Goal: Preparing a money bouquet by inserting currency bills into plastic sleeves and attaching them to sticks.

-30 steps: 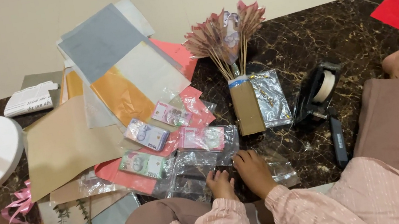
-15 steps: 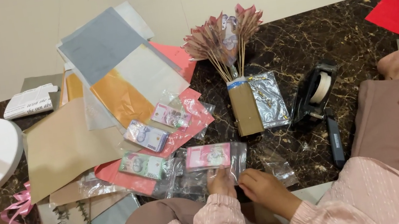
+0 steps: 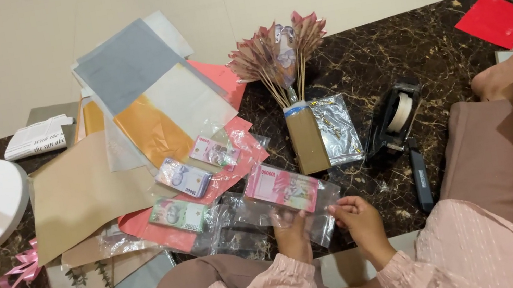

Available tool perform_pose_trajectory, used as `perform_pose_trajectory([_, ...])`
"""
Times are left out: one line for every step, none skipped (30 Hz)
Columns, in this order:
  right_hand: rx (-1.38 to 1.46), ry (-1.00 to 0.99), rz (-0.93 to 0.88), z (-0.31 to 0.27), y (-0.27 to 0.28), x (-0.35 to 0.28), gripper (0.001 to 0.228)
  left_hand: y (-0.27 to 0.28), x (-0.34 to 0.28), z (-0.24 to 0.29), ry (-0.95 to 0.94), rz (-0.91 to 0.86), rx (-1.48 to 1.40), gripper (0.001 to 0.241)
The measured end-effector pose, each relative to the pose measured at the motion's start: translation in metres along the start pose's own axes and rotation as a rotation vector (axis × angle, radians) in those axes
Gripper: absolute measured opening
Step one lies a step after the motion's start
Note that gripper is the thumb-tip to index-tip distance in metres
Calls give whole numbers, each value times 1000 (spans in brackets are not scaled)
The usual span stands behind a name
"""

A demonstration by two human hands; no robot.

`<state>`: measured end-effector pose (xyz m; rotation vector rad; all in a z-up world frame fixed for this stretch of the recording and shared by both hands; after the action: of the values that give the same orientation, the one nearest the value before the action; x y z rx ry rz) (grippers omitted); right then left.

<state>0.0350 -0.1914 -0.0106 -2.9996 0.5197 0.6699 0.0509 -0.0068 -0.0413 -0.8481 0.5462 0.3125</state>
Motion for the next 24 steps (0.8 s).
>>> perform_pose_trajectory([0, 1, -1, 3, 0, 1, 19, -3, -3, 2, -1, 0, -1, 66])
perform_pose_trajectory([-7, 27, -11, 4, -1, 2, 17, -2, -5, 2, 18, 40, -10, 79])
perform_pose_trajectory([-10, 54, -20, 5, -2, 4, 16, -1, -7, 2, 38, 78, -16, 93])
perform_pose_trajectory([-9, 54, -19, 4, -1, 4, 16, -7, -13, 8, 38, 77, -15, 93])
perform_pose_trajectory([-71, 26, -47, 6, -3, 4, 12, -10, -18, 11, 67, 112, -1, 98])
perform_pose_trajectory([-134, -2, -75, 7, -4, 4, 10, -13, -23, 14, 95, 147, 12, 103])
perform_pose_trajectory([-134, -1, -75, 5, -3, 3, 10, -6, -17, 7, 95, 147, 12, 103])
perform_pose_trajectory([-160, -45, -94, 6, -3, 1, 14, 1, -12, 3, 62, 158, 41, 96])
perform_pose_trajectory([-185, -88, -113, 7, -3, 0, 17, 7, -6, 0, 30, 167, 71, 89])
perform_pose_trajectory([-184, -87, -111, 10, -2, 0, 17, 7, -6, 0, 30, 165, 72, 89])
perform_pose_trajectory([-31, -97, -123, 14, -6, 0, 15, 8, -5, -4, 66, 166, 95, 91])
perform_pose_trajectory([122, -106, -135, 17, -9, -1, 13, 8, -5, -9, 101, 166, 117, 94])
perform_pose_trajectory([123, -106, -134, 14, -9, -1, 13, 3, -9, -4, 102, 165, 118, 94])
perform_pose_trajectory([351, -193, -126, 16, -14, -5, 8, -4, -13, -4, 136, 135, 85, 96])
perform_pose_trajectory([580, -279, -118, 17, -21, -9, 6, -12, -17, -3, 169, 104, 52, 99])
perform_pose_trajectory([580, -278, -117, 17, -20, -9, 6, -10, -16, -5, 169, 104, 52, 99])
perform_pose_trajectory([628, -283, -104, 17, -21, -9, 16, -7, -16, -8, 176, 103, 15, 94])
perform_pose_trajectory([676, -287, -91, 17, -21, -8, 28, -4, -15, -10, 183, 102, -21, 91])
perform_pose_trajectory([676, -287, -92, 19, -24, -9, 28, -3, -14, -14, 181, 103, -22, 91])
perform_pose_trajectory([509, -223, -51, 20, -17, -6, 26, -2, -13, -18, 187, 90, -43, 91])
perform_pose_trajectory([344, -158, -10, 19, -10, -4, 24, -2, -12, -22, 194, 78, -63, 91])
perform_pose_trajectory([344, -158, -11, 23, -11, -4, 24, -5, -14, -23, 194, 79, -64, 91])
perform_pose_trajectory([309, -129, 17, 25, -8, -4, 21, -6, -16, -24, 198, 104, -2, 94])
perform_pose_trajectory([273, -99, 45, 26, -5, -3, 20, -6, -18, -25, 202, 130, 59, 98])
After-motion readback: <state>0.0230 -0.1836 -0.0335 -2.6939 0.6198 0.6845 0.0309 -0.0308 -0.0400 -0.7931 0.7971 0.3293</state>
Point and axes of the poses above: each hand's wrist, its own x-axis towards the middle knuckle, its own y-axis out of the back of the hand, z = x × y, the point moved 10 cm from there along x, towards the middle knuckle, and after that the axes turned 11 degrees about y, right-handed, at the moved point
